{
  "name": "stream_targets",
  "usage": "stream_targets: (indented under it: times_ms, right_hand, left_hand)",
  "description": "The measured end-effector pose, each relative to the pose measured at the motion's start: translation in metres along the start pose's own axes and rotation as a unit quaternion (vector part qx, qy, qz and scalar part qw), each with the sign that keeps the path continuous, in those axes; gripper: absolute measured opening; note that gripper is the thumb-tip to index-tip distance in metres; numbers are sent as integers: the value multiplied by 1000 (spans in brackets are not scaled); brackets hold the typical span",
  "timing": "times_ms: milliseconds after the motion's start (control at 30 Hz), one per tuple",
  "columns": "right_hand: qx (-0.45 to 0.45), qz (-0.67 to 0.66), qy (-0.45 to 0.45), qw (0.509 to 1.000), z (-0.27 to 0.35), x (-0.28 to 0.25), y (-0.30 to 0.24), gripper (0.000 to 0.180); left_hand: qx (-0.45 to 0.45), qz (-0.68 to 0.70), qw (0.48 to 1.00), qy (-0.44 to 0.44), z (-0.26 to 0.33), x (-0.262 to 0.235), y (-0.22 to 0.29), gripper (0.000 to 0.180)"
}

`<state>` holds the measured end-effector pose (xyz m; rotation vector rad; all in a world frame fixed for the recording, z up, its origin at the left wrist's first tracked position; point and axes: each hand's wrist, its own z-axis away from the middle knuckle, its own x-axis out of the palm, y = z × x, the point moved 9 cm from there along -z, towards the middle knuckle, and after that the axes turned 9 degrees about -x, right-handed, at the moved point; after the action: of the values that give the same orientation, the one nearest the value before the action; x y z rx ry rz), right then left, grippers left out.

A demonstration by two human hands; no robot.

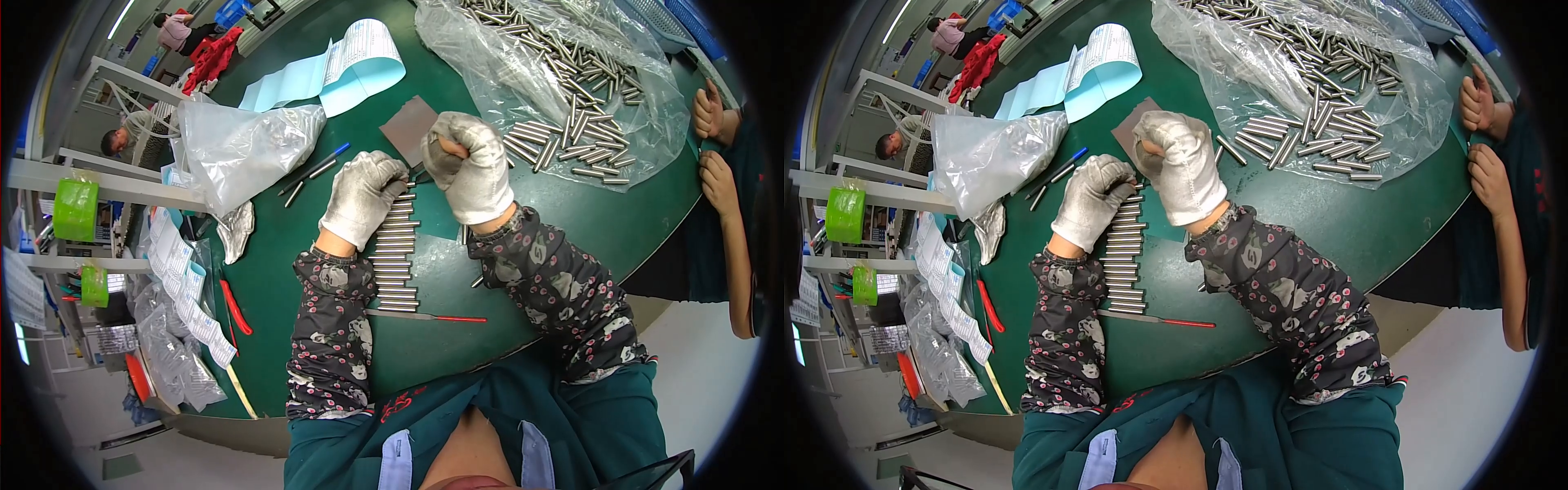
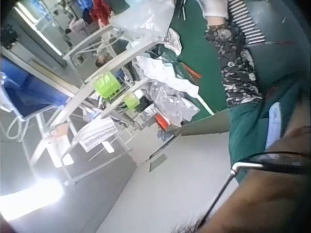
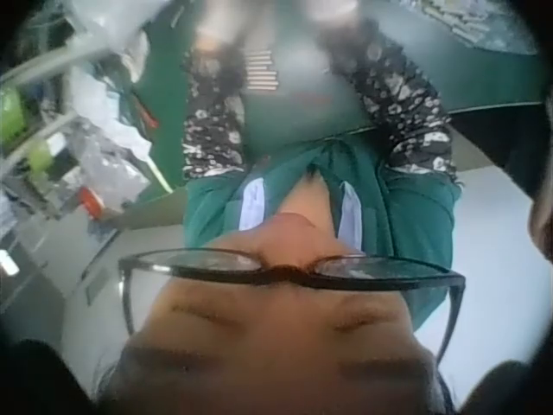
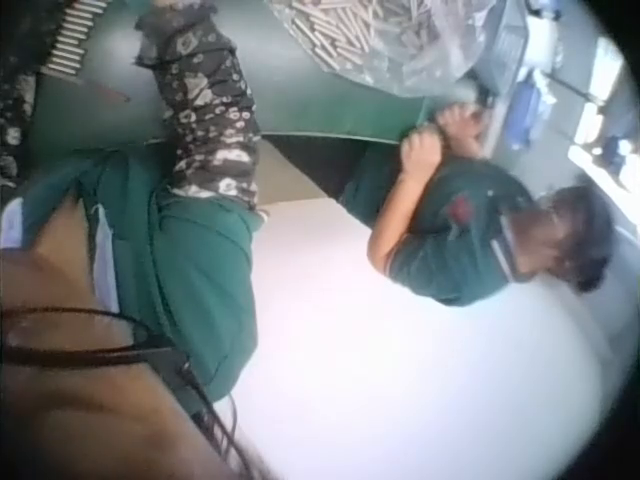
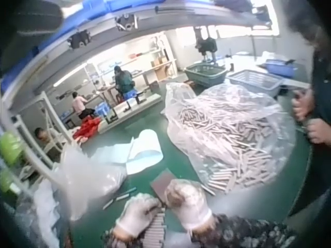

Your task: Polish the ends of small metal rods on a sanding block and organize them into containers.

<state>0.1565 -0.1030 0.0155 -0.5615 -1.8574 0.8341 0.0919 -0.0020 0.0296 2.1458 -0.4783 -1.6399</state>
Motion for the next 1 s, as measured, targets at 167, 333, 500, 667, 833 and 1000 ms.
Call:
stream_targets:
  times_ms: [167, 333, 500, 667, 833, 1000]
  right_hand:
    - [-6, 5, -9, 1000, 0, 4, -3, 33]
    - [-12, 2, -5, 1000, 0, 0, -3, 32]
    - [-19, 42, -18, 999, 3, 10, -9, 32]
    - [-14, 74, -35, 997, -1, 14, -16, 33]
    - [-6, 16, 12, 1000, -3, 0, -4, 32]
    - [3, -3, 5, 1000, -5, -7, 0, 32]
  left_hand:
    - [1, 0, 1000, 3, 1, -1, 0, 13]
    - [26, 1, 1000, 6, 1, -1, 6, 15]
    - [15, -3, 1000, 9, 1, -1, 2, 13]
    - [-3, -23, 1000, 3, 0, 1, 2, 12]
    - [17, 8, 1000, 8, 1, -1, 3, 14]
    - [15, 7, 1000, 9, 2, -2, 2, 14]
